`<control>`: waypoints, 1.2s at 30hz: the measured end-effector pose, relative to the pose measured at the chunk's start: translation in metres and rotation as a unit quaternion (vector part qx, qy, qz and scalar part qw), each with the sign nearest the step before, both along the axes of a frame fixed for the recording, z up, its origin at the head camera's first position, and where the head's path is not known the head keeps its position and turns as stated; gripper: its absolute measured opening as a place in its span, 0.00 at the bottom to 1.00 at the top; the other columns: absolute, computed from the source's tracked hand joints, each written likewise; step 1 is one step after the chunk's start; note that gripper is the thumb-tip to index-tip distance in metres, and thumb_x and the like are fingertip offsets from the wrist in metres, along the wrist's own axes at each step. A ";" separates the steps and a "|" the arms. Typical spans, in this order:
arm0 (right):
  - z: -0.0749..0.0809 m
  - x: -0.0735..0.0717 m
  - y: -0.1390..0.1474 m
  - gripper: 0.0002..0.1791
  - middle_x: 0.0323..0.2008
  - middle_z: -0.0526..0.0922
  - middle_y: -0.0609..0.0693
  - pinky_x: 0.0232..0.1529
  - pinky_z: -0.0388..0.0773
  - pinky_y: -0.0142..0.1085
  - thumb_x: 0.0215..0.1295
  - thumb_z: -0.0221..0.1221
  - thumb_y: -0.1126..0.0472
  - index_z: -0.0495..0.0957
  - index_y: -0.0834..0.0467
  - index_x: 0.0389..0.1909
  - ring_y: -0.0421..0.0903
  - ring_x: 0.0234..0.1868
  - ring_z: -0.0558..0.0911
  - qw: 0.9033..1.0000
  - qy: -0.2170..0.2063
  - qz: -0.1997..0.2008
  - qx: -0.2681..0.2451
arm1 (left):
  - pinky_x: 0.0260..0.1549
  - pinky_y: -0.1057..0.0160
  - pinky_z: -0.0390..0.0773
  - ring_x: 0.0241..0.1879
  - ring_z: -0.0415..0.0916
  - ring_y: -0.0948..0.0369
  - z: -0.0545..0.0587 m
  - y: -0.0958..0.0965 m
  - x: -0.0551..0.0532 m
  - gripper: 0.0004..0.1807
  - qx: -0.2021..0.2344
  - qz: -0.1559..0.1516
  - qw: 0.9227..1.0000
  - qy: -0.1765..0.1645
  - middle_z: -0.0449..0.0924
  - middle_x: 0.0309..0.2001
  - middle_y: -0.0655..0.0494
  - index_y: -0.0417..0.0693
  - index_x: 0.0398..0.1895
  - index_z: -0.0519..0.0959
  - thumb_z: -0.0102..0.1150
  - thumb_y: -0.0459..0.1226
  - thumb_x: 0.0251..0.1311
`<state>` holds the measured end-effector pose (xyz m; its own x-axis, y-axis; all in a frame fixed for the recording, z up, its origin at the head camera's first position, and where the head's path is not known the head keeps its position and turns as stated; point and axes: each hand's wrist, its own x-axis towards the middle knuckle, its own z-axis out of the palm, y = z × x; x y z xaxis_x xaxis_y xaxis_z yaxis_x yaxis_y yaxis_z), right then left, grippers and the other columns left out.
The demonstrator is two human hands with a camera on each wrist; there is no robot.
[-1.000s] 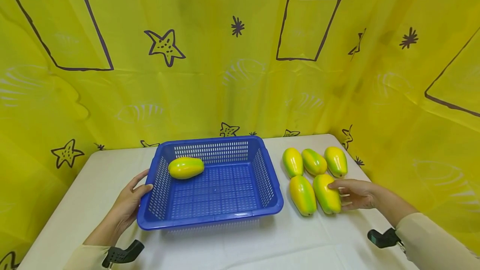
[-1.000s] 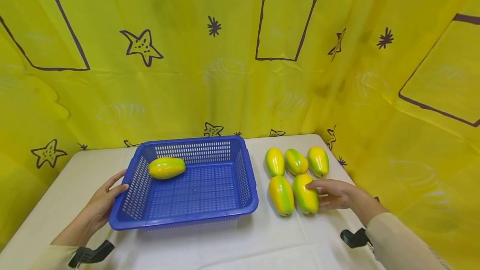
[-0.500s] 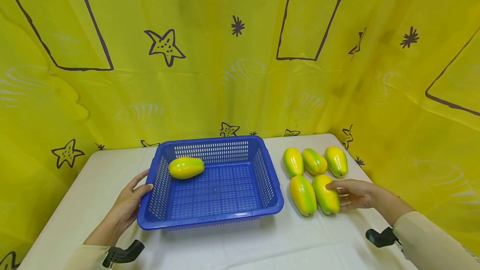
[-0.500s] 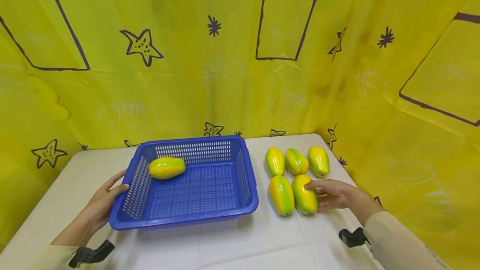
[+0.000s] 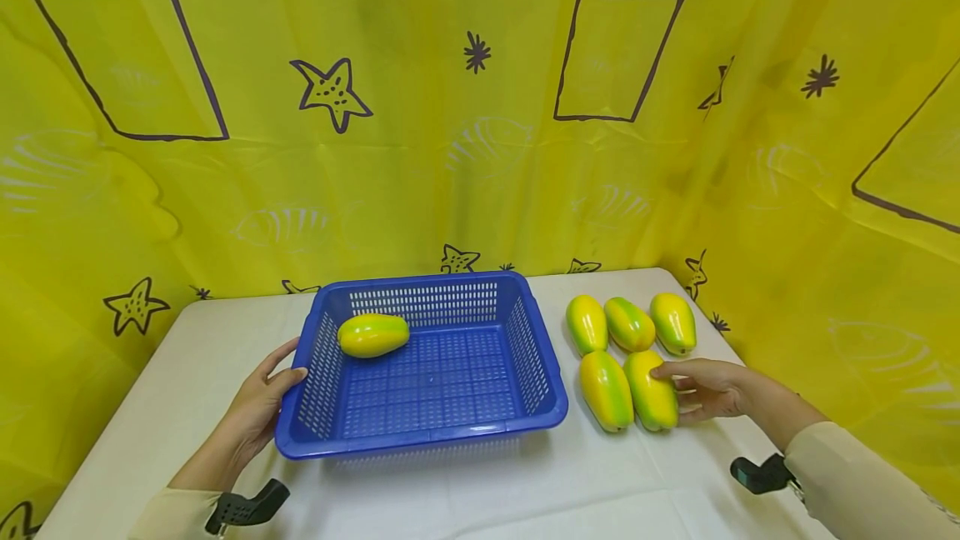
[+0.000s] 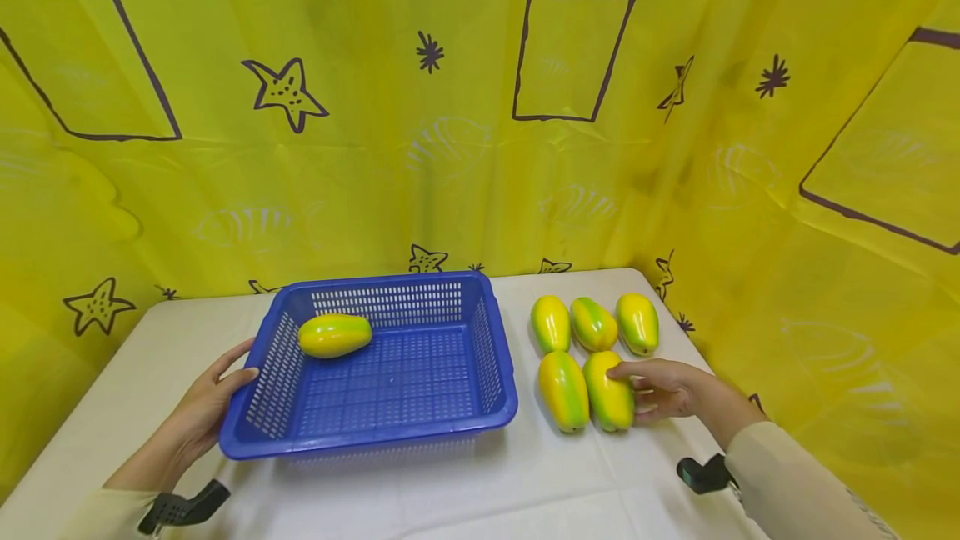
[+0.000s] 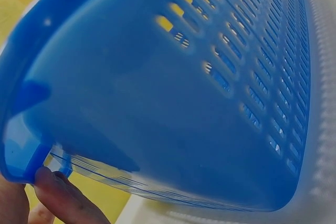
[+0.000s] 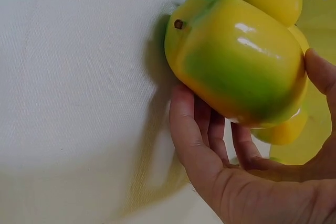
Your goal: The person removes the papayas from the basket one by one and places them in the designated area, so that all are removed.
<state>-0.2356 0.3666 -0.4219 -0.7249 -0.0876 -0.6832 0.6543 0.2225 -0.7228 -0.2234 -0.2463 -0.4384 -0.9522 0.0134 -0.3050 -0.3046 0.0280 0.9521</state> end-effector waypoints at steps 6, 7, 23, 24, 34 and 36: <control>0.002 0.001 0.000 0.37 0.66 0.49 0.73 0.55 0.79 0.52 0.69 0.56 0.52 0.49 0.68 0.65 0.57 0.54 0.71 1.000 -0.001 0.003 -0.004 | 0.44 0.54 0.85 0.43 0.82 0.61 0.000 -0.001 0.000 0.39 -0.004 -0.001 1.000 -0.001 0.73 0.58 0.47 0.56 0.80 0.43 0.48 0.37 0.71; 0.002 0.001 0.000 0.36 0.66 0.50 0.73 0.55 0.79 0.52 0.69 0.56 0.52 0.50 0.67 0.65 0.57 0.54 0.71 1.000 -0.001 0.002 -0.003 | 0.44 0.54 0.85 0.43 0.82 0.61 0.000 -0.001 0.000 0.39 -0.004 -0.001 1.000 -0.001 0.73 0.58 0.47 0.56 0.80 0.43 0.48 0.37 0.71; 0.057 -0.018 0.011 0.28 0.63 0.66 0.61 0.64 0.72 0.52 0.72 0.52 0.49 0.62 0.64 0.63 0.54 0.61 0.73 0.993 0.062 0.100 0.032 | 0.44 0.54 0.85 0.42 0.82 0.61 0.001 0.000 0.000 0.39 -0.001 -0.001 1.000 -0.001 0.74 0.56 0.50 0.56 0.80 0.43 0.49 0.38 0.71; 0.064 -0.021 0.008 0.31 0.65 0.64 0.63 0.65 0.71 0.52 0.73 0.51 0.49 0.59 0.66 0.66 0.55 0.63 0.71 0.990 0.069 0.116 0.037 | 0.43 0.54 0.85 0.42 0.82 0.61 0.001 0.000 0.000 0.39 0.000 -0.001 1.000 -0.001 0.75 0.55 0.51 0.56 0.80 0.43 0.49 0.38 0.70; 0.127 -0.054 -0.062 0.42 0.74 0.50 0.70 0.70 0.61 0.55 0.75 0.48 0.50 0.40 0.69 0.75 0.66 0.73 0.56 0.964 0.172 0.190 0.067 | 0.42 0.56 0.85 0.41 0.82 0.62 0.002 0.000 0.000 0.39 -0.002 -0.002 1.000 0.006 0.77 0.50 0.55 0.55 0.80 0.44 0.49 0.37 0.70; 0.133 -0.057 -0.084 0.42 0.73 0.53 0.70 0.69 0.63 0.55 0.73 0.51 0.51 0.41 0.68 0.76 0.66 0.73 0.58 0.958 0.195 0.194 0.079 | 0.42 0.57 0.85 0.41 0.82 0.62 0.002 0.000 0.000 0.39 -0.004 -0.003 1.000 0.006 0.77 0.50 0.55 0.55 0.80 0.44 0.49 0.37 0.70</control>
